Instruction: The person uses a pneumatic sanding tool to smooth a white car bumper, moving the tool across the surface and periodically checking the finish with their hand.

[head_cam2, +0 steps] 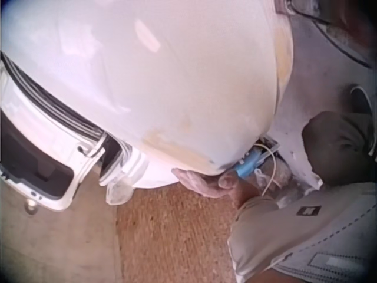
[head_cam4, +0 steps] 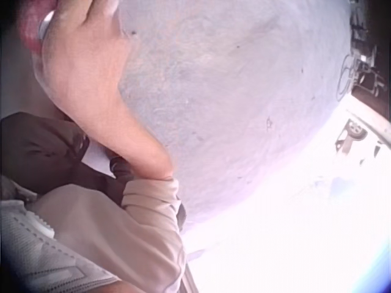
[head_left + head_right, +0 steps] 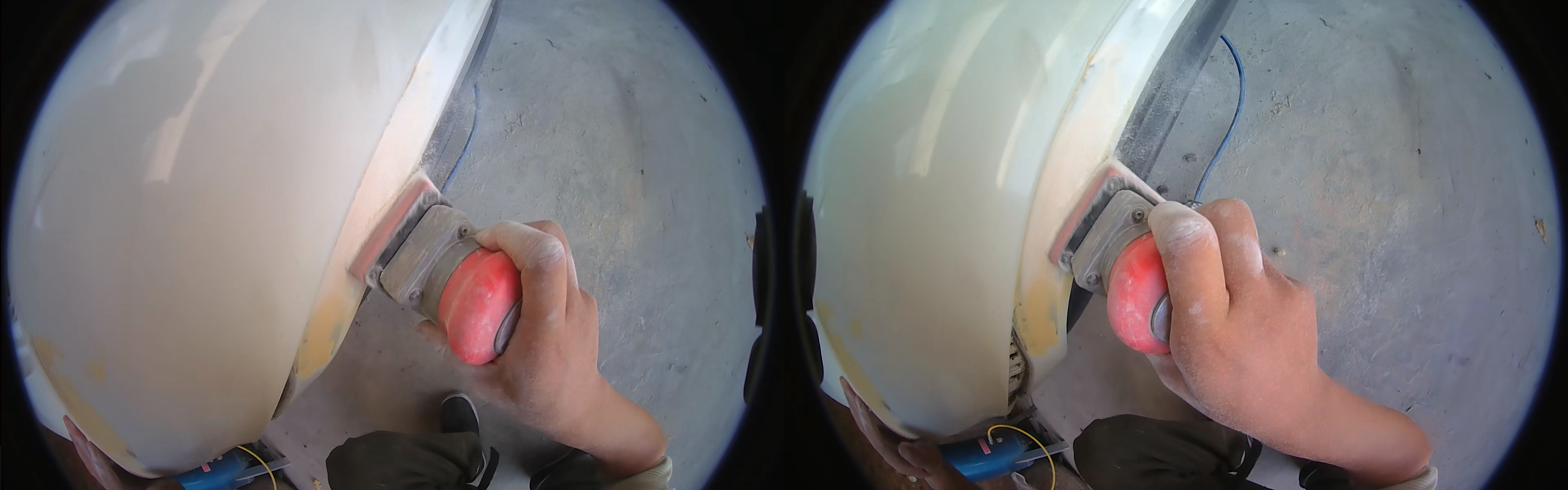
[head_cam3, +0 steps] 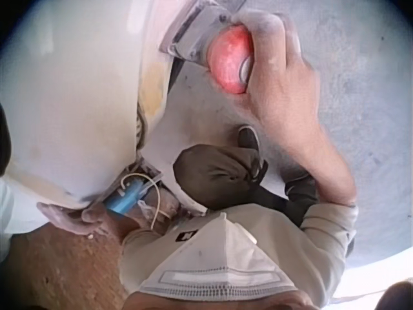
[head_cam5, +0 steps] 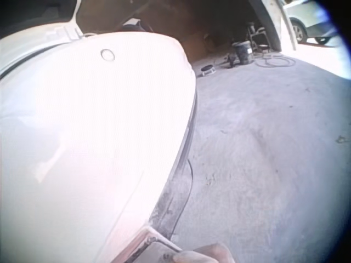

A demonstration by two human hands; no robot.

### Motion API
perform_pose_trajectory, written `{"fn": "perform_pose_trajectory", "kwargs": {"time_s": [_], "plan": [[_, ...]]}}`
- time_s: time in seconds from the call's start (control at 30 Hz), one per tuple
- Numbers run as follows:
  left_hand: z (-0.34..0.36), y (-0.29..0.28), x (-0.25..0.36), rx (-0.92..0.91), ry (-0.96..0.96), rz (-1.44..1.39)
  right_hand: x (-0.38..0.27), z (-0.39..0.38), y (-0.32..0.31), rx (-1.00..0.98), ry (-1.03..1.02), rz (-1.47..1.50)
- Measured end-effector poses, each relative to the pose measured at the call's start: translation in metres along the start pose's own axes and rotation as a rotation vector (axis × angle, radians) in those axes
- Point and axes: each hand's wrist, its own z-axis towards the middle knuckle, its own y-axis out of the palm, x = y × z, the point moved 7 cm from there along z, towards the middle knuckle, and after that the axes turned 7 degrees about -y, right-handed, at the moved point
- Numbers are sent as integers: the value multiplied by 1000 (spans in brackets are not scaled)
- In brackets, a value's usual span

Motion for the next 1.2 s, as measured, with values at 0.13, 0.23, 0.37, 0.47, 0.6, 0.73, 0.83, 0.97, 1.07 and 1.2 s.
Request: {"fn": "perform_pose_trajectory", "kwargs": {"time_s": [0.13, 0.23, 0.37, 0.47, 0.6, 0.73, 0.83, 0.97, 1.07, 1.2], "plan": [[-7, -1, 3, 7, -43, -17, 8, 10, -18, 265, -37, -40], [-10, -4, -4, 18, -49, -5, 14, 18, -27, 329, -147, 32], [-1, -4, -22, 50, 79, -60, -4, -21, 4, 231, -102, 103], [7, 0, -35, 76, 206, -74, -37, -55, 37, 230, -293, 12], [0, 7, -37, 107, 280, -84, -10, -40, 23, 239, -134, -4], [3, 7, -43, 103, 270, -99, 12, 8, -13, 312, -154, -27], [7, 4, -43, 114, 268, -68, -1, 6, -12, 299, -98, -12], [11, 3, -33, 124, 267, -83, -36, -30, 20, 207, -99, 17], [11, 5, -21, 135, 242, -102, -30, -26, 19, 238, -125, 13], [5, 3, -21, 132, 217, -127, 5, 10, -8, 266, -77, 110]]}}
